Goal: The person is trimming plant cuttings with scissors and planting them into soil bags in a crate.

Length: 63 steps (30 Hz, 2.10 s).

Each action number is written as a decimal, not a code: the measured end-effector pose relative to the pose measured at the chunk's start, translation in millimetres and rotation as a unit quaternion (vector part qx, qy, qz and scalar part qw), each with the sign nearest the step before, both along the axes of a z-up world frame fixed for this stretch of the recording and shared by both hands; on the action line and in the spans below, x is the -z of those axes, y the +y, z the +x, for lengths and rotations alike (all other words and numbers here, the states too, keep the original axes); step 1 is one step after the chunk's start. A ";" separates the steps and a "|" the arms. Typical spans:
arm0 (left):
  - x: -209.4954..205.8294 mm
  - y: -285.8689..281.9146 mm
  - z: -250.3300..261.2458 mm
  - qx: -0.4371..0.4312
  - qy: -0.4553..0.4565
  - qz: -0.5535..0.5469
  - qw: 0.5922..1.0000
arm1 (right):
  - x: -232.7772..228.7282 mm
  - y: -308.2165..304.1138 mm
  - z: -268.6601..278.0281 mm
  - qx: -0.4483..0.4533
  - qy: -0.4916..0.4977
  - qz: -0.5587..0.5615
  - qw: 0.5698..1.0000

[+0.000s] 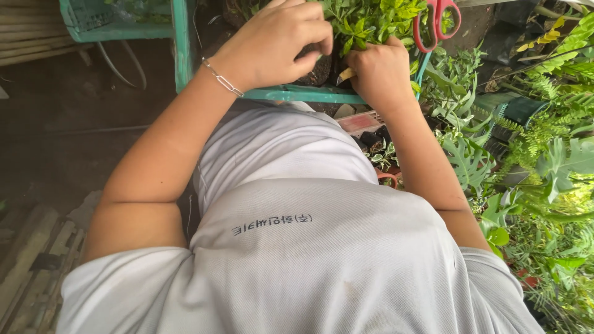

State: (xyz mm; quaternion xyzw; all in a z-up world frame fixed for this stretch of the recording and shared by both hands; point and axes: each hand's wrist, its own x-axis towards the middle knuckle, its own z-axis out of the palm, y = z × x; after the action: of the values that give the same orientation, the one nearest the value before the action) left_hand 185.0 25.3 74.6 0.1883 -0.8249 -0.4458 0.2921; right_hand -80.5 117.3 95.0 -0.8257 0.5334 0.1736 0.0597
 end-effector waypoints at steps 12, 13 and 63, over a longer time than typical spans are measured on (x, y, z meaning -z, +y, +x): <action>22.6 46.7 -43.9 0.045 -0.179 -0.176 0.967 | -122.1 -8.9 -14.0 0.156 -0.366 -0.035 0.917; 26.8 48.4 -48.8 0.046 -0.180 -0.178 0.966 | -120.6 -0.7 -22.2 0.157 -0.368 -0.038 0.916; -16.1 -6.4 -17.6 -0.284 -0.099 -0.188 0.935 | -105.3 19.0 -38.8 0.296 -0.454 0.015 0.840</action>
State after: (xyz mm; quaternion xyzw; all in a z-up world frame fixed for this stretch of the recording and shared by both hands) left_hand 167.3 18.9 90.7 0.3996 -0.8304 -0.1605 0.3535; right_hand -119.3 136.3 200.3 -0.6142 0.6626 -0.2387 0.3560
